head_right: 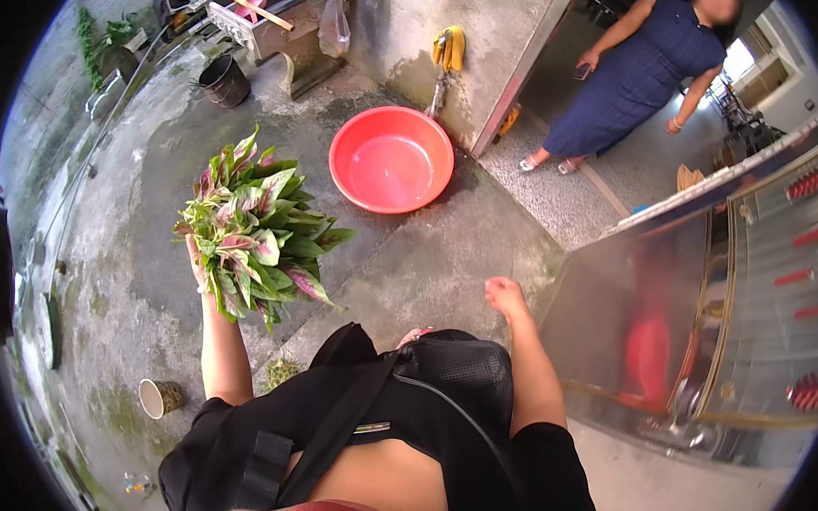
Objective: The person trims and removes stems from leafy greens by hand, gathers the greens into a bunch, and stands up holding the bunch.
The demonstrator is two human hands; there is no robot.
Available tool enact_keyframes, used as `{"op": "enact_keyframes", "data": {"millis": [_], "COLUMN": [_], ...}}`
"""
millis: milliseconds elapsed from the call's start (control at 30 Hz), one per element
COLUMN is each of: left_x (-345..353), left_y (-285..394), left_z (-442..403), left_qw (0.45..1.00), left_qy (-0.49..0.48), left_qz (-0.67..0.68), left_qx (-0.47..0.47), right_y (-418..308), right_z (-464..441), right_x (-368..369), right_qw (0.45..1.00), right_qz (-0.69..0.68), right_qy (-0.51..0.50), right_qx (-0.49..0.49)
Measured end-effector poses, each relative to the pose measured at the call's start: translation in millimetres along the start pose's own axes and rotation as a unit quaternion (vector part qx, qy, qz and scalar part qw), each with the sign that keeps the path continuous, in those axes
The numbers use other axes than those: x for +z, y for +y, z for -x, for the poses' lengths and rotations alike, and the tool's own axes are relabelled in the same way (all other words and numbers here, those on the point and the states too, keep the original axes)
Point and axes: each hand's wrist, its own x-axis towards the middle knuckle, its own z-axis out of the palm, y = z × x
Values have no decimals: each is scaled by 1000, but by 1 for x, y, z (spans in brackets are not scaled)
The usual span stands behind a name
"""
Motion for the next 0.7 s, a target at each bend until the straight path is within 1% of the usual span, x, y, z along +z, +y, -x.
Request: {"op": "enact_keyframes", "data": {"millis": [33,100,133,167,233,300,333,433,500,533,567,633,700], "left_x": [13,29,28,27,32,45,32,37,19,3,17,39,46], "left_y": [-13,-31,-34,-39,-51,-67,-67,-78,-79,-78,-83,-89,-94], "left_z": [-4,-15,-22,-31,-46,-70,-86,-132,-170,-187,-204,-233,-260], "left_qw": [999,998,1000,999,999,999,1000,997,998,998,996,992,991], "left_qy": [-37,-51,15,21,-5,12,-5,55,-25,-46,54,104,110], "left_qz": [15,13,16,29,39,28,15,18,55,33,40,21,10], "left_qx": [-9,-18,9,9,11,22,15,42,27,17,50,67,80], "right_y": [-31,-89,-111,-133,-174,-210,-221,-254,-272,-280,-291,-313,-343], "right_z": [-21,-62,-77,-97,-128,-163,-176,-214,-249,-267,-284,-312,-343], "right_x": [-4,-6,-1,2,8,13,15,15,14,10,7,10,17], "right_qw": [999,995,993,991,988,986,986,984,985,985,984,986,986], "right_qz": [21,63,53,40,39,31,27,61,74,82,88,95,98], "right_qy": [-8,-42,-57,-71,-107,-126,-134,-144,-148,-149,-151,-139,-132], "right_qx": [-26,-61,-83,-104,-108,-105,-99,-90,-45,-14,14,-3,-15]}}
